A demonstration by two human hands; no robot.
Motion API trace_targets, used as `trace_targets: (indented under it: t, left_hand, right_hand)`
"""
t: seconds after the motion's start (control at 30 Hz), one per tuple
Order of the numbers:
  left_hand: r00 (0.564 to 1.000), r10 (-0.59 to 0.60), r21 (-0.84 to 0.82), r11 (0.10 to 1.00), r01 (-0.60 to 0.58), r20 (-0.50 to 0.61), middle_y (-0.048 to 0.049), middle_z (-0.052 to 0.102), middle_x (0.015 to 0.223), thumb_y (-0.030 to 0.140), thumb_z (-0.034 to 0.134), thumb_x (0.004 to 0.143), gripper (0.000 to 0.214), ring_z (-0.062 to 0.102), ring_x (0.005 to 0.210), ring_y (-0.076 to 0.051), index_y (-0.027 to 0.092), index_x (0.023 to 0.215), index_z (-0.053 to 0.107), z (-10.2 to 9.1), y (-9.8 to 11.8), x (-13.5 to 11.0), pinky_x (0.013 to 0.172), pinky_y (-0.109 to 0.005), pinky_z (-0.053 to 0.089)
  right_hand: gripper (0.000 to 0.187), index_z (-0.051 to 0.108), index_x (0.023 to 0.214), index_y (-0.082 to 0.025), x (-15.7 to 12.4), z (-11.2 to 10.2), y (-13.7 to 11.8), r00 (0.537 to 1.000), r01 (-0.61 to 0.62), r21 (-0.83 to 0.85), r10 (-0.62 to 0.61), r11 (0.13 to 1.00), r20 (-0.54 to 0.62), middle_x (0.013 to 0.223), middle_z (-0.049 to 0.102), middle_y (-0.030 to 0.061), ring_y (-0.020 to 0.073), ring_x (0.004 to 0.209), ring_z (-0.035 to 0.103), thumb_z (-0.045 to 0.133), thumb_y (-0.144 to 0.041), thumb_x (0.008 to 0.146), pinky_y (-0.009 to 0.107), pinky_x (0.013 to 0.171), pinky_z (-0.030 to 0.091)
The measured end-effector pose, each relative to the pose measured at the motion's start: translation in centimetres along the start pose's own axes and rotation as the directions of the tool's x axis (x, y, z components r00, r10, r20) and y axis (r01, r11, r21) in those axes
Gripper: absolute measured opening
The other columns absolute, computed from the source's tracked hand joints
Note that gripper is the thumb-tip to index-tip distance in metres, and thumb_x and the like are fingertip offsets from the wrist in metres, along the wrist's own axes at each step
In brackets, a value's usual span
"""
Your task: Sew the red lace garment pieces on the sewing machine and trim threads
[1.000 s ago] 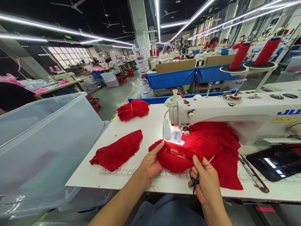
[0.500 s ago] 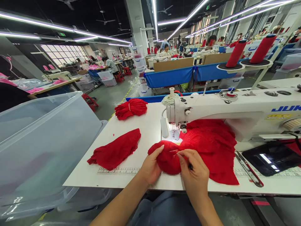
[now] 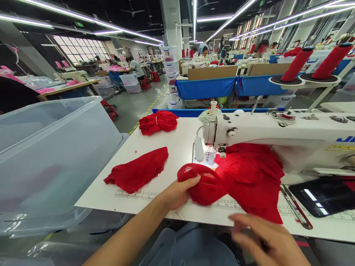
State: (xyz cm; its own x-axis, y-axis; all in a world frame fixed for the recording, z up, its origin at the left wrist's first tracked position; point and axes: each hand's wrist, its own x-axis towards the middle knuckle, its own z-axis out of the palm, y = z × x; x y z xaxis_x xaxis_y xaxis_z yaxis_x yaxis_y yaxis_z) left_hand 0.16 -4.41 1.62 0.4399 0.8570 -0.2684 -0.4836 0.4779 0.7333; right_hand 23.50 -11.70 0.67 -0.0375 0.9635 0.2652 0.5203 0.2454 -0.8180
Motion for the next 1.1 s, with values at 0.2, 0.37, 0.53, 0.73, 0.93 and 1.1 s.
trace_targets:
  t: [0.2, 0.37, 0.53, 0.73, 0.93, 1.1]
  left_hand:
    - [0.994, -0.072, 0.048, 0.996, 0.069, 0.086, -0.0111, 0.074, 0.094, 0.045, 0.087, 0.059, 0.054, 0.068, 0.093, -0.025, 0.014, 0.1, 0.071, 0.8, 0.3, 0.0, 0.084, -0.033, 0.05]
    - [0.994, 0.07, -0.005, 0.997, -0.071, -0.082, -0.009, 0.074, 0.085, 0.043, 0.083, 0.066, 0.041, 0.069, 0.089, -0.022, 0.012, 0.09, 0.07, -1.2, 1.4, 0.0, 0.084, -0.03, 0.05]
    - [0.989, 0.124, -0.103, 0.986, -0.131, -0.077, -0.009, 0.074, 0.08, 0.04, 0.082, 0.069, 0.036, 0.071, 0.087, -0.023, 0.01, 0.087, 0.07, -2.0, 1.3, 0.3, 0.089, -0.034, 0.051]
    - [0.994, 0.086, -0.162, 0.982, -0.096, -0.067, -0.0083, 0.074, 0.078, 0.034, 0.086, 0.064, 0.036, 0.071, 0.082, -0.021, 0.01, 0.086, 0.071, -1.3, 0.6, 1.0, 0.088, -0.033, 0.051]
    - [0.988, 0.105, -0.083, 0.99, -0.115, -0.117, -0.0071, 0.073, 0.072, 0.033, 0.089, 0.057, 0.036, 0.069, 0.075, -0.02, 0.011, 0.08, 0.071, -1.1, 0.5, 1.5, 0.078, -0.03, 0.05]
    - [0.99, 0.115, -0.085, 0.989, -0.121, -0.077, -0.0065, 0.073, 0.075, 0.03, 0.088, 0.059, 0.035, 0.066, 0.072, -0.018, 0.011, 0.084, 0.071, -0.4, 0.3, 1.2, 0.078, -0.03, 0.047]
  right_hand:
    - [0.031, 0.072, 0.082, -0.021, 4.9, 3.8, -3.1, 0.95, -0.122, 0.167, 0.164, 0.978, -0.266, 0.063, 0.064, 0.0008, 0.0124, 0.05, 0.051, 0.068, -0.05, 0.071, 0.022, 0.047, 0.045]
    - [0.036, 0.07, 0.07, -0.018, 5.7, 5.6, -2.1, 0.928, -0.25, 0.402, 0.336, 0.881, -0.159, 0.063, 0.062, 0.0016, 0.014, 0.058, 0.052, 0.072, -0.053, 0.062, 0.023, 0.052, 0.044]
    - [0.039, 0.07, 0.07, -0.017, 5.5, 6.5, -0.7, 0.904, -0.29, 0.52, 0.409, 0.804, -0.128, 0.061, 0.058, 0.0002, 0.0114, 0.054, 0.046, 0.077, -0.054, 0.059, 0.022, 0.047, 0.037]
    - [0.041, 0.069, 0.071, -0.016, 5.5, 6.7, -0.7, 0.891, -0.3, 0.529, 0.432, 0.793, -0.143, 0.059, 0.056, -0.0009, 0.01, 0.051, 0.042, 0.078, -0.054, 0.057, 0.022, 0.044, 0.034]
    - [0.04, 0.069, 0.088, -0.016, 5.3, 6.4, -0.6, 0.913, -0.22, 0.25, 0.289, 0.943, -0.286, 0.08, 0.067, 0.0056, 0.0133, 0.056, 0.051, 0.067, -0.052, 0.071, 0.028, 0.055, 0.045]
    - [0.019, 0.067, 0.089, -0.019, 4.4, 8.0, -2.0, 0.871, 0.232, -0.186, -0.29, 0.955, -0.398, 0.089, 0.067, 0.0063, 0.0153, 0.069, 0.061, 0.058, -0.036, 0.088, 0.028, 0.064, 0.048]
